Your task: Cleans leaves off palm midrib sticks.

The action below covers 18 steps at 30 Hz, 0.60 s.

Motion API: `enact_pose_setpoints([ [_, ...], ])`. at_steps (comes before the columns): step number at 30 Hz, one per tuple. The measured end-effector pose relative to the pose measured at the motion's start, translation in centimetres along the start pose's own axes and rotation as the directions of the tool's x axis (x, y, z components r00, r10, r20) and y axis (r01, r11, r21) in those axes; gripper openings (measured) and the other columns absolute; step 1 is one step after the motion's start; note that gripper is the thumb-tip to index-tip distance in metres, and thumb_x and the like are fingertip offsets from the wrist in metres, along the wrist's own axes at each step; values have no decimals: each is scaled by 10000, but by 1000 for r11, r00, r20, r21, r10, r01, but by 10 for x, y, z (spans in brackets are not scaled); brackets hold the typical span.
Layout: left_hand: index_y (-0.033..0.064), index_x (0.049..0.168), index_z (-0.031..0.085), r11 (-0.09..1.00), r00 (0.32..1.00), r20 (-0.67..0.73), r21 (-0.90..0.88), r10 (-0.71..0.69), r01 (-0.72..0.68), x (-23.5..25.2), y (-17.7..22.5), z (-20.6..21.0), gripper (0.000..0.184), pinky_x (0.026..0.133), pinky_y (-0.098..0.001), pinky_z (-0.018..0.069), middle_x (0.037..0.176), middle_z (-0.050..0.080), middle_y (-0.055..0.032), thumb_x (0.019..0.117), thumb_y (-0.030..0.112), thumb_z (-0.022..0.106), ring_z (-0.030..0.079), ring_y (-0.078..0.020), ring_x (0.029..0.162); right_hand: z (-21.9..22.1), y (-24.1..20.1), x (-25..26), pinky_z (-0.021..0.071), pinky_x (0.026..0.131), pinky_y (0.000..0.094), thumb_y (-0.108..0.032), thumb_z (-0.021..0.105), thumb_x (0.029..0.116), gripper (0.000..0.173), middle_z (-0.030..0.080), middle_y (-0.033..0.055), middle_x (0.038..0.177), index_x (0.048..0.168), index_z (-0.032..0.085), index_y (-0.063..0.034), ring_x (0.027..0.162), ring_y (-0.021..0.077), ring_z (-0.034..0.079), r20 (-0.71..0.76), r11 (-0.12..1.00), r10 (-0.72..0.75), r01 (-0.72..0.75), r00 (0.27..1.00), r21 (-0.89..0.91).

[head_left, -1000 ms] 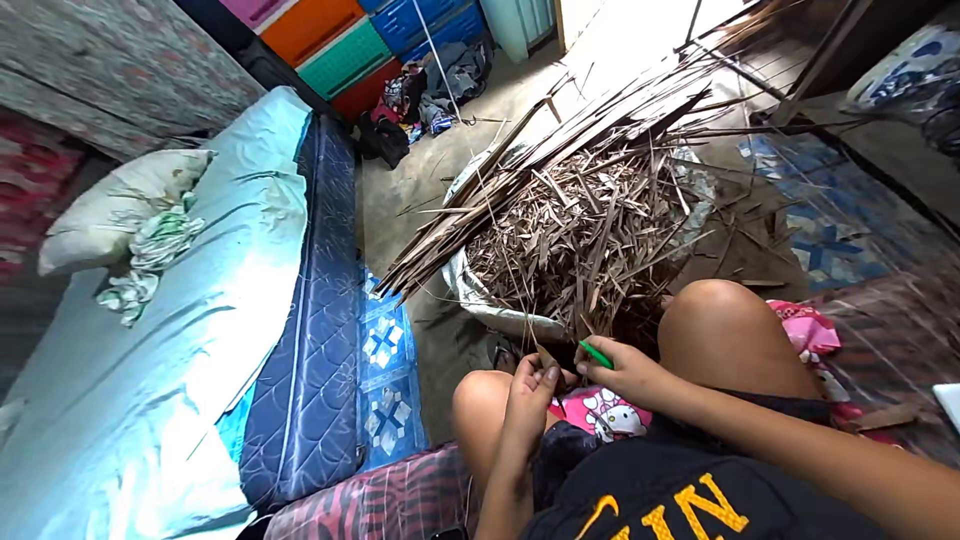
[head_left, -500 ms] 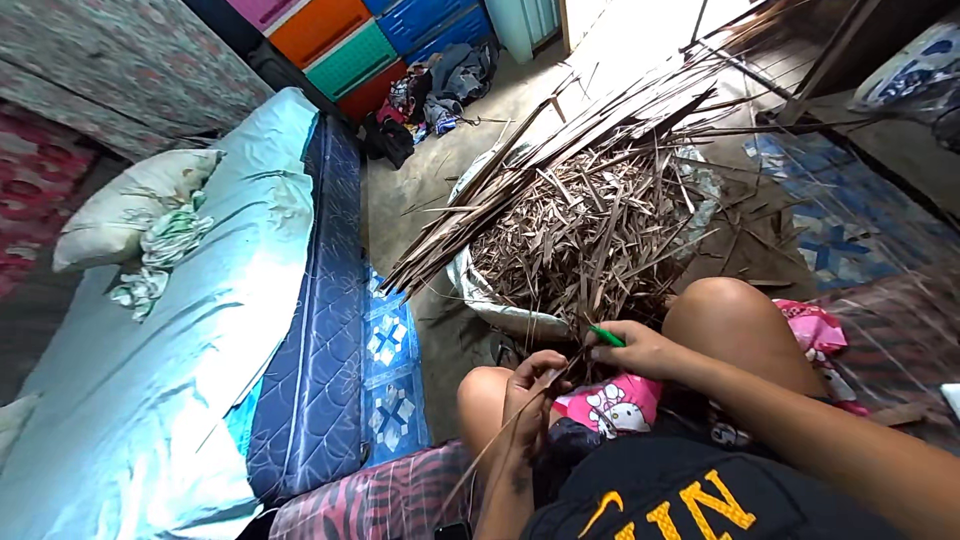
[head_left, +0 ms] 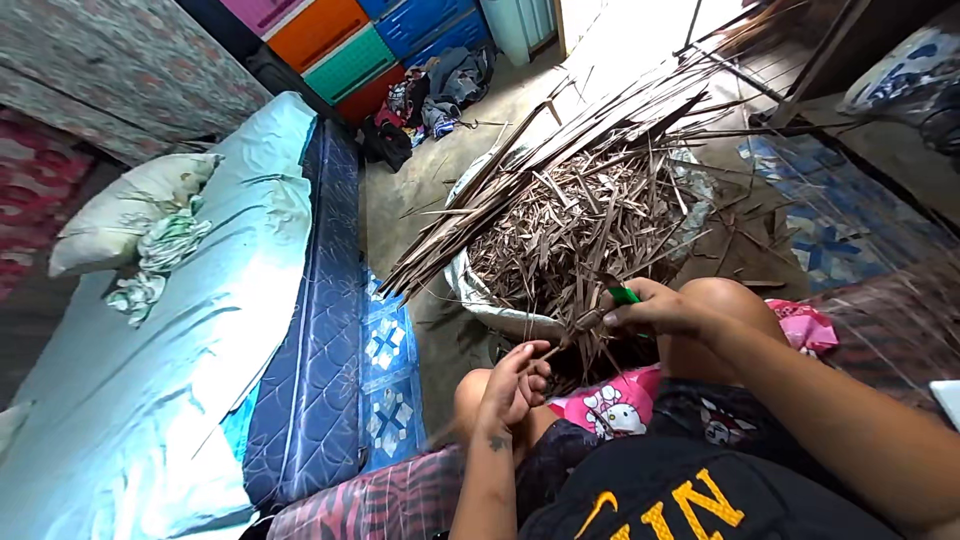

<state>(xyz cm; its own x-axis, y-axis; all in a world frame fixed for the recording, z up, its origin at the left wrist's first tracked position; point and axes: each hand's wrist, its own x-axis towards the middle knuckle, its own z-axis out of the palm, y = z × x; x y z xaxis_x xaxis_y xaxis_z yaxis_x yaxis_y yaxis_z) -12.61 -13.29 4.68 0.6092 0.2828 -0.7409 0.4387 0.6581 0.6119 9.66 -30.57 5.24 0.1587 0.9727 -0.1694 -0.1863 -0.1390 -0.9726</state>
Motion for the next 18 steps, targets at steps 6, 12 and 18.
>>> enact_pose_setpoints([
  [6, 185, 939, 774, 999, 775, 631, 42, -17, -13, -20, -1, -9, 777, 435, -178, 479, 685, 704, 18, 804, 887, 469, 611, -35, 488, -7, -2, -8, 306, 464, 151, -87, 594, 962, 140, 497, -122, 582, 838, 655, -113, 462, -44, 376, 9, 984, 98, -96, 995, -149],
  [12, 101, 1018, 714, 987, 866, 499, 127, 24, -100, -37, 8, 6, 324, 378, -135, 404, 557, 581, 69, 1057, 280, 448, 486, 17, 396, -13, 4, 3, 424, 664, 245, -175, 589, 1035, 157, 575, -27, 798, 1032, 693, -57, 682, 26, 491, -196, 897, 62, -140, 979, -418],
  [18, 56, 975, 631, 986, 963, 263, -166, 63, -19, -18, -12, 24, 457, 334, -129, 328, 469, 399, 93, 1129, 239, 241, 368, 19, 334, 41, -8, 11, 494, 860, 642, -283, 491, 1069, 330, 674, 250, 1056, 1217, 615, -15, 1026, 440, 662, -368, 655, 169, -383, 914, -651],
])
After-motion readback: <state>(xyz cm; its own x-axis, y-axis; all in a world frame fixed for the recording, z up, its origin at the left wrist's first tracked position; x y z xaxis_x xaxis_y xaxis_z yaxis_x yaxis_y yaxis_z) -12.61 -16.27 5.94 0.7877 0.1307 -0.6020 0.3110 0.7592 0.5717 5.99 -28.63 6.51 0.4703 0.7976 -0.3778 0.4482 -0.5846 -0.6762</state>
